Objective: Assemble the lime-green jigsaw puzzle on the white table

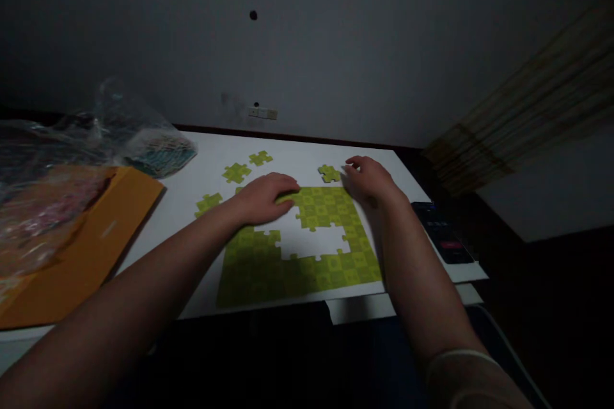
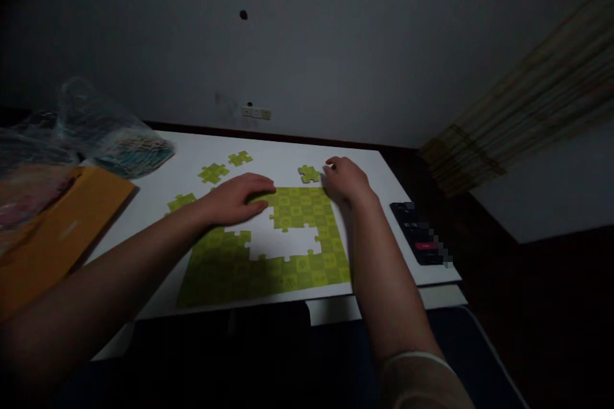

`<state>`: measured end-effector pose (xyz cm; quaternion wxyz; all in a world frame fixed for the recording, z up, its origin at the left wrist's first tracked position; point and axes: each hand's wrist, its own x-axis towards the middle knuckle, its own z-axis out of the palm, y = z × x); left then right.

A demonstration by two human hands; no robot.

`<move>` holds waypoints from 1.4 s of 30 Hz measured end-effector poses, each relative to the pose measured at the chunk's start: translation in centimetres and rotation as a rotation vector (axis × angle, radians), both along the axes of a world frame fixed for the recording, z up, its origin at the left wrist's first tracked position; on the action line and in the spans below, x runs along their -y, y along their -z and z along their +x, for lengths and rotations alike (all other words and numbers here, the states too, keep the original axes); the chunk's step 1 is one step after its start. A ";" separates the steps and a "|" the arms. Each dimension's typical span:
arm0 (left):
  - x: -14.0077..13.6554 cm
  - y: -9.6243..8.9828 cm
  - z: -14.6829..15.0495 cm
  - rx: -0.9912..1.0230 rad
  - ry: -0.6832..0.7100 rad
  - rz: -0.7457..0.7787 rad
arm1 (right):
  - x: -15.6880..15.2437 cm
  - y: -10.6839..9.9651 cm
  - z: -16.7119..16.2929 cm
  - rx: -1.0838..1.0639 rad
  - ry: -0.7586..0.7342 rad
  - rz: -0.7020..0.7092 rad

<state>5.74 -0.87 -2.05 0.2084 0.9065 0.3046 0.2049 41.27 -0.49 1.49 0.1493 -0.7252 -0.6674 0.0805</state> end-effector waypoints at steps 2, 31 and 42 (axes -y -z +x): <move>0.6 0.4 0.5 -0.125 0.058 0.016 | 0.9 -1.3 2.6 0.044 0.013 -0.040; 1.8 -0.2 1.5 0.213 -0.213 -0.124 | 1.3 1.1 -7.8 -0.941 -0.347 -0.172; 1.6 -0.9 1.0 0.127 -0.189 -0.026 | 1.6 1.7 -9.5 -0.951 -0.395 -0.240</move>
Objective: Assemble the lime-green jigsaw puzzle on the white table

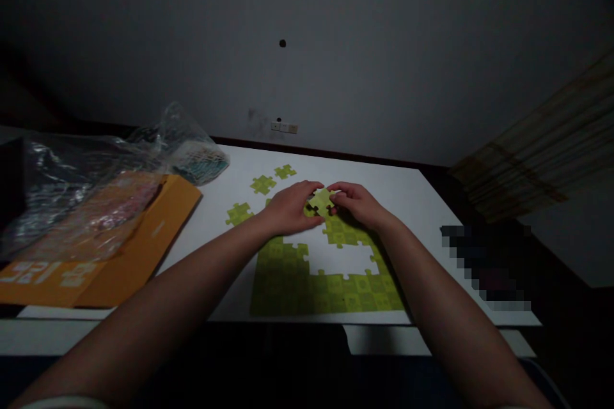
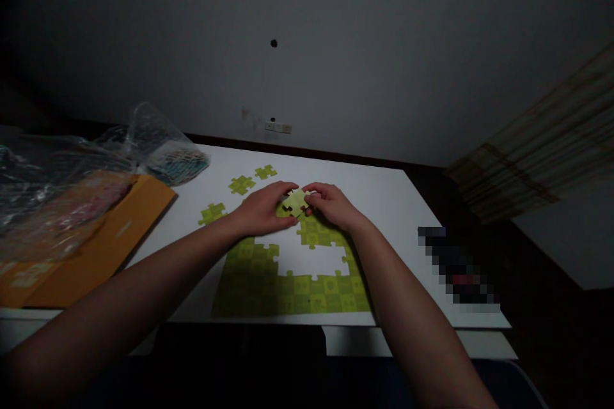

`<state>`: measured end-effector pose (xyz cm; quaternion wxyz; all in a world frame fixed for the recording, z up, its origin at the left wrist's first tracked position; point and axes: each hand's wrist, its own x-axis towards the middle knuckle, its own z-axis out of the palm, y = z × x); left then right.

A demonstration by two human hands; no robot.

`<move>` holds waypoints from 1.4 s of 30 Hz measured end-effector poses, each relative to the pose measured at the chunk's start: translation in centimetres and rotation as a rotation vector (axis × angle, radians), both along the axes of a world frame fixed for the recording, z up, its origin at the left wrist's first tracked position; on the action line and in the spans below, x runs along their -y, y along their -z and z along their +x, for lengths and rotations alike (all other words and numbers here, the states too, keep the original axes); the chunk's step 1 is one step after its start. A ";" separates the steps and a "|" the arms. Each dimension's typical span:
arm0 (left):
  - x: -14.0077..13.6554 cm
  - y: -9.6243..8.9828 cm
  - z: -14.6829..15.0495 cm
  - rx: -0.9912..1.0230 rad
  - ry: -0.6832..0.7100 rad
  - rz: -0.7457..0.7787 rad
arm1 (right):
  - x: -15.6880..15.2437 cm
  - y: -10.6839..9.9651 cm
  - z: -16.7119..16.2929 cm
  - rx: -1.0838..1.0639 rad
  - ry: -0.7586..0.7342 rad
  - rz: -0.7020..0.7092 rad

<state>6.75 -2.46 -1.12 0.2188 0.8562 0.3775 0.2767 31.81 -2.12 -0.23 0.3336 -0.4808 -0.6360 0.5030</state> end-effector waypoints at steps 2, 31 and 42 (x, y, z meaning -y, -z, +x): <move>0.0 -0.2 0.0 -0.055 0.001 0.047 | 0.0 0.0 0.0 0.010 -0.002 0.002; -0.1 -1.2 0.0 -0.144 -0.041 0.116 | -0.9 0.0 0.3 -0.074 -0.068 0.047; -0.1 -0.9 -0.4 -0.136 -0.009 0.128 | -0.2 0.1 0.3 0.019 -0.009 0.076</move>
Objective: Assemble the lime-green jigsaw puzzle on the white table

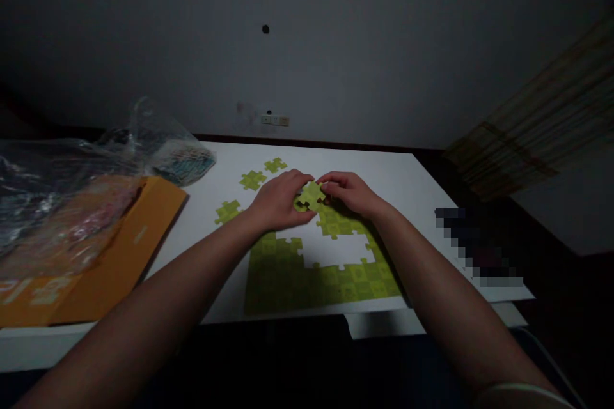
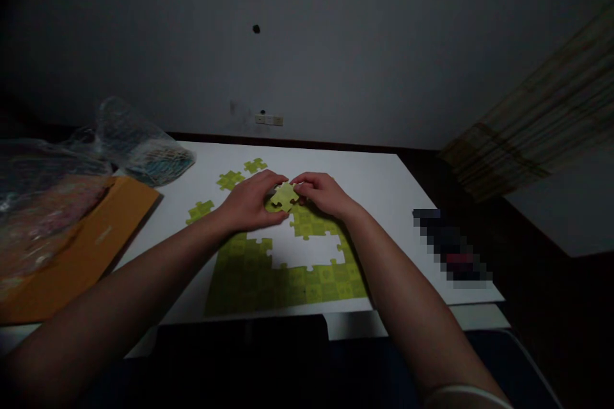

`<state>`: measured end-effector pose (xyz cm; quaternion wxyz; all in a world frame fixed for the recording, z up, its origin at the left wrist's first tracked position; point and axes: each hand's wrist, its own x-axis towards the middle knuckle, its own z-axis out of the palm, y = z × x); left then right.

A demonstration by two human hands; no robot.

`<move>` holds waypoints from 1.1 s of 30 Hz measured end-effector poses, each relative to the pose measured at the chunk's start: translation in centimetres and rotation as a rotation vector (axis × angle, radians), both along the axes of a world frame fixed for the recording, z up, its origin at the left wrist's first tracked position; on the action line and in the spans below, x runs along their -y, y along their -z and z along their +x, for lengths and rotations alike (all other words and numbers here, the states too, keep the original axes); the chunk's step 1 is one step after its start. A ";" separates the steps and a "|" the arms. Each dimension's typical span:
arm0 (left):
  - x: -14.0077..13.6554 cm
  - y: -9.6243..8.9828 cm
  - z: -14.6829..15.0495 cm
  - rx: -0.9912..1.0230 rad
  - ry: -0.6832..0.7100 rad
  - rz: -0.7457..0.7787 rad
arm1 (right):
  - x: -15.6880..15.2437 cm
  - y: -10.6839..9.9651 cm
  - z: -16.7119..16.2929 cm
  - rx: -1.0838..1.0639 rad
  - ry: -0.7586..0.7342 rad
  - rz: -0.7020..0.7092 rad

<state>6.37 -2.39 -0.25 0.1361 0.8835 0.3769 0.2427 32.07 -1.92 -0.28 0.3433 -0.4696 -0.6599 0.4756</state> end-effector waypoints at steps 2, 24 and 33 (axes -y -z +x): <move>0.0 0.0 0.0 0.008 0.001 0.000 | 0.0 -0.1 0.0 0.017 0.015 0.000; -0.7 0.2 -0.4 0.158 -0.003 -0.086 | 0.8 -0.5 0.0 0.100 -0.021 -0.014; -3.0 1.3 -0.7 0.614 -0.185 -0.290 | 1.9 -1.6 -0.2 0.117 -0.240 -0.082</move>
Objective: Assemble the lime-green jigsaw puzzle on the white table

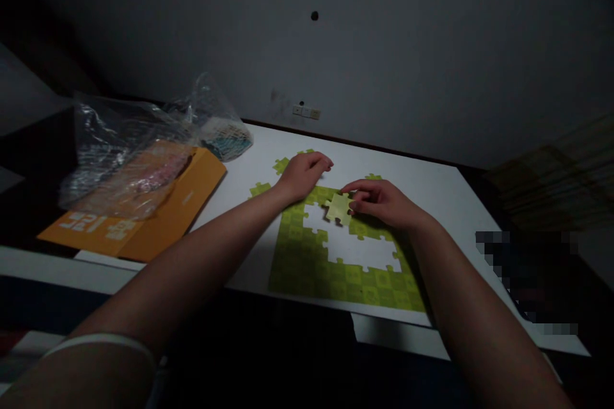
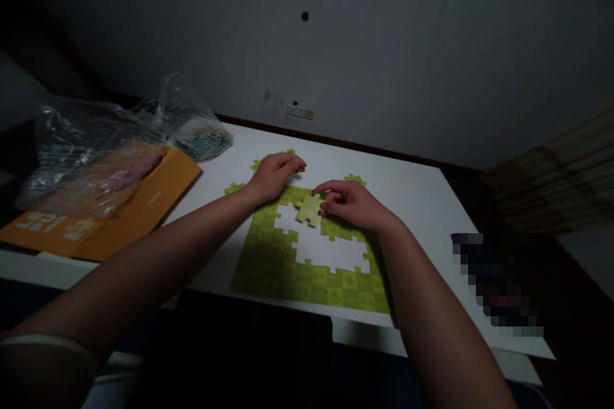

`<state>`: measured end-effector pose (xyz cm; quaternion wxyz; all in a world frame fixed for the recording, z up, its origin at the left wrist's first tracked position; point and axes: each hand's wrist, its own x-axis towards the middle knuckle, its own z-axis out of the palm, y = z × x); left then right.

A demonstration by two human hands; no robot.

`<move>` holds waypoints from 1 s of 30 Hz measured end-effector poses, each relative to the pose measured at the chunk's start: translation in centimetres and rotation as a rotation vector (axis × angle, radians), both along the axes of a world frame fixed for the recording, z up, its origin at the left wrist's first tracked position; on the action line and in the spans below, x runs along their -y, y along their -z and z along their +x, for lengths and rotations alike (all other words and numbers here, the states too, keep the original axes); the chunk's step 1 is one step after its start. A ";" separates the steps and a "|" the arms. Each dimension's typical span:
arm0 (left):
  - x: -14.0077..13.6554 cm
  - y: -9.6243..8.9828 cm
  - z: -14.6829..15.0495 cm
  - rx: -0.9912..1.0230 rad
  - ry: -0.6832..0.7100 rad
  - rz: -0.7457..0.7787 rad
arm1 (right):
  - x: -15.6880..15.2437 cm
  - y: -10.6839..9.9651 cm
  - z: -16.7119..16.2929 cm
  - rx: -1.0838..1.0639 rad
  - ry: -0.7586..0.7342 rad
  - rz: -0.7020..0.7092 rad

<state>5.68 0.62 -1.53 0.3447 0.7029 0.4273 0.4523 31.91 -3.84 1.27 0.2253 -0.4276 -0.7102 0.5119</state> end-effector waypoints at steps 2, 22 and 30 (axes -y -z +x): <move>0.0 0.1 0.2 0.005 0.009 -0.028 | 0.2 -0.1 -0.1 0.004 -0.023 0.024; 0.3 0.4 0.7 -0.103 0.033 -0.043 | 0.6 1.1 -1.6 0.057 -0.143 0.064; 0.5 0.2 0.6 -0.131 0.023 -0.036 | 0.0 1.7 -1.5 0.007 -0.046 0.110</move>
